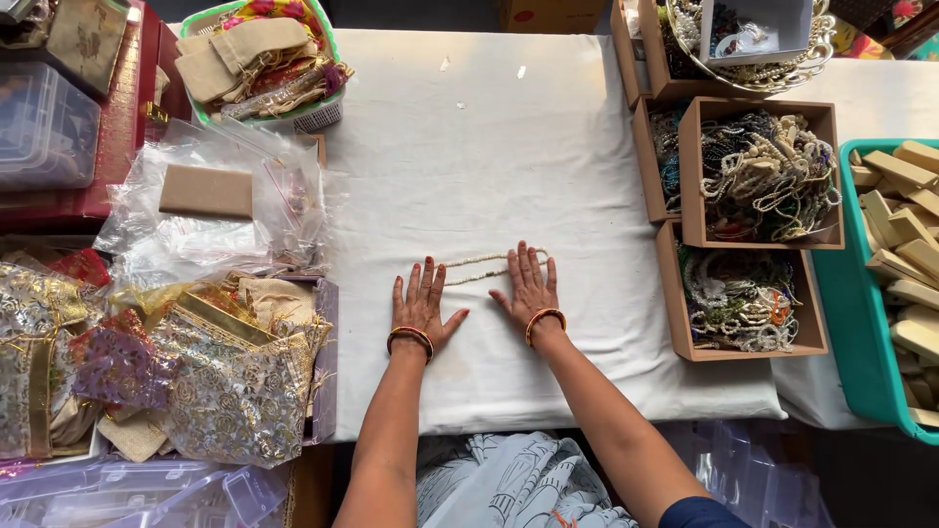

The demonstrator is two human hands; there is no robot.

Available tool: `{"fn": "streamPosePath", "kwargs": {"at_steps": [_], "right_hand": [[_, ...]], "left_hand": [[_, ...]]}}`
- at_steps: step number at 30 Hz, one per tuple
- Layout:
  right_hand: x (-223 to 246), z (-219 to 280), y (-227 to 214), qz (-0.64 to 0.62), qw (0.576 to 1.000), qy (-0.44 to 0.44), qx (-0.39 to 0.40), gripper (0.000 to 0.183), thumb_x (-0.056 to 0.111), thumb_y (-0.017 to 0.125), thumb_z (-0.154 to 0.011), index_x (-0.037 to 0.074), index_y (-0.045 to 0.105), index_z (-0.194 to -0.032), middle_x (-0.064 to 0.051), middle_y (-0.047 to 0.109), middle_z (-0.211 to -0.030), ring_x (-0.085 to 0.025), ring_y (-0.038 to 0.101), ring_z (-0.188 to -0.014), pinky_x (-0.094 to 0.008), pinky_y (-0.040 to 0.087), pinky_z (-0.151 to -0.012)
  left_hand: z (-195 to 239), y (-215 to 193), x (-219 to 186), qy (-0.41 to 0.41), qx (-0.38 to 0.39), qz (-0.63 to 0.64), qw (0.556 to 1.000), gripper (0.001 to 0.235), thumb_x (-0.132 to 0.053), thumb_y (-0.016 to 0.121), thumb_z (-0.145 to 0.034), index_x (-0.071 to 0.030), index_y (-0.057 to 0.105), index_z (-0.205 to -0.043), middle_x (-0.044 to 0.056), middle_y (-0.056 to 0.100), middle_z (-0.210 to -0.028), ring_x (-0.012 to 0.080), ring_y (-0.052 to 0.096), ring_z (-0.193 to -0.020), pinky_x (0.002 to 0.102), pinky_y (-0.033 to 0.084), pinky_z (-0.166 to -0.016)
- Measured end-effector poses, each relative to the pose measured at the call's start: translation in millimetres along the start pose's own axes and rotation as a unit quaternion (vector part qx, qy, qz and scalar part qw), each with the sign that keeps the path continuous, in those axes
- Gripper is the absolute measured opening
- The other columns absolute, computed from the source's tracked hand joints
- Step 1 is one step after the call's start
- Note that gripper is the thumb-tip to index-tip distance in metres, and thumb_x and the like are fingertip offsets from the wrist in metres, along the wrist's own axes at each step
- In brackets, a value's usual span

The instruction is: Packing pearl necklaces into plastic pouches, fabric bags, and small plastic boxes.

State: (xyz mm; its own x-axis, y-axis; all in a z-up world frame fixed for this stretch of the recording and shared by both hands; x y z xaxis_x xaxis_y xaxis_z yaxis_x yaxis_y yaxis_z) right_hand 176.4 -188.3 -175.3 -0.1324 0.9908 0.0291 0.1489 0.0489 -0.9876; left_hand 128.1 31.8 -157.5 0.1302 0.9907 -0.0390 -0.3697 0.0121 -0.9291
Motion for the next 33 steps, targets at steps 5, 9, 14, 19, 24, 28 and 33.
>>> {"fn": "streamPosePath", "kwargs": {"at_steps": [5,9,14,19,24,28,33], "right_hand": [[2.7,17.4,11.0,0.028,0.984,-0.072,0.159,0.088,0.073,0.021,-0.098,0.017,0.004,-0.164,-0.002,-0.001,-0.173,-0.018,-0.001,-0.158,-0.051,-0.008,-0.125],[-14.4,22.4,6.1,-0.003,0.985,-0.002,0.172,0.085,0.070,0.022,-0.100,0.019,0.005,-0.165,0.000,0.000,-0.173,-0.016,-0.001,-0.158,-0.051,-0.008,-0.126],[38.0,20.7,-4.1,-0.103,0.993,0.042,0.026,0.086,0.067,0.026,-0.103,0.009,0.007,-0.164,-0.010,-0.001,-0.172,-0.023,-0.001,-0.158,-0.053,-0.007,-0.123],[84.2,16.8,13.1,-0.073,0.979,-0.126,0.146,0.085,0.068,0.029,-0.101,0.015,0.012,-0.165,-0.004,0.005,-0.173,-0.020,0.003,-0.159,-0.051,-0.006,-0.126],[24.7,1.5,11.4,-0.003,0.985,-0.093,0.149,0.082,0.069,0.029,-0.098,0.022,0.013,-0.164,0.000,0.005,-0.172,-0.019,0.003,-0.158,-0.052,-0.007,-0.124],[30.8,-0.9,17.5,0.023,0.993,-0.040,0.111,0.083,0.068,0.028,-0.099,0.019,0.012,-0.163,0.001,0.005,-0.171,-0.017,0.003,-0.156,-0.054,-0.007,-0.123],[97.9,0.9,20.0,-0.002,0.983,-0.130,0.127,0.088,0.072,0.029,-0.098,0.015,0.014,-0.164,-0.005,0.005,-0.173,-0.019,0.003,-0.159,-0.052,-0.006,-0.125]], "left_hand": [[-2.0,-11.8,-0.1,0.013,-0.057,0.020,0.998,0.095,-0.079,0.025,-0.092,-0.024,-0.002,-0.164,-0.001,-0.011,-0.172,0.0217,-0.005,-0.158,0.049,-0.005,-0.124],[3.1,-13.8,-0.2,0.002,-0.007,0.022,1.000,0.094,-0.078,0.025,-0.093,-0.024,-0.002,-0.165,-0.001,-0.012,-0.172,0.0213,-0.006,-0.158,0.049,-0.006,-0.124],[3.8,-12.4,2.2,0.001,0.008,0.023,1.000,0.093,-0.078,0.026,-0.094,-0.024,-0.003,-0.165,0.000,-0.012,-0.172,0.0217,-0.008,-0.158,0.049,-0.008,-0.124],[1.3,-7.3,1.8,0.006,0.014,-0.020,1.000,0.094,-0.073,0.033,-0.093,-0.024,-0.002,-0.166,0.002,-0.012,-0.172,0.0227,-0.007,-0.157,0.051,-0.008,-0.122],[-3.0,-5.3,1.7,0.012,-0.035,0.024,0.999,0.095,-0.078,0.029,-0.093,-0.024,-0.002,-0.164,0.000,-0.011,-0.173,0.0218,-0.007,-0.158,0.050,-0.007,-0.124],[-2.0,-5.6,3.4,0.004,-0.021,0.018,1.000,0.098,-0.080,0.028,-0.092,-0.022,-0.003,-0.165,0.000,-0.012,-0.172,0.0213,-0.007,-0.158,0.050,-0.007,-0.124],[-0.8,-3.9,-2.0,0.011,0.034,-0.013,0.999,0.098,-0.074,0.039,-0.091,-0.027,-0.002,-0.166,0.006,-0.013,-0.172,0.0276,-0.007,-0.158,0.056,-0.006,-0.122]]}}
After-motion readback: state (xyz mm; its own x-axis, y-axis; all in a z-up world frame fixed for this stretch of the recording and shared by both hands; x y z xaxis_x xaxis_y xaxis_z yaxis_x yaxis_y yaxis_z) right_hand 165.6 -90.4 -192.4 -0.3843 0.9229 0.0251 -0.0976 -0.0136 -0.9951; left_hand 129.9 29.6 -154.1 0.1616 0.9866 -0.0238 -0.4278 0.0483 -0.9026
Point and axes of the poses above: each hand's wrist, its own z-axis away from the middle knuckle, its own y-axis out of the palm, x = y × z, the point moved 9 cm from there along -z, towards the middle knuckle
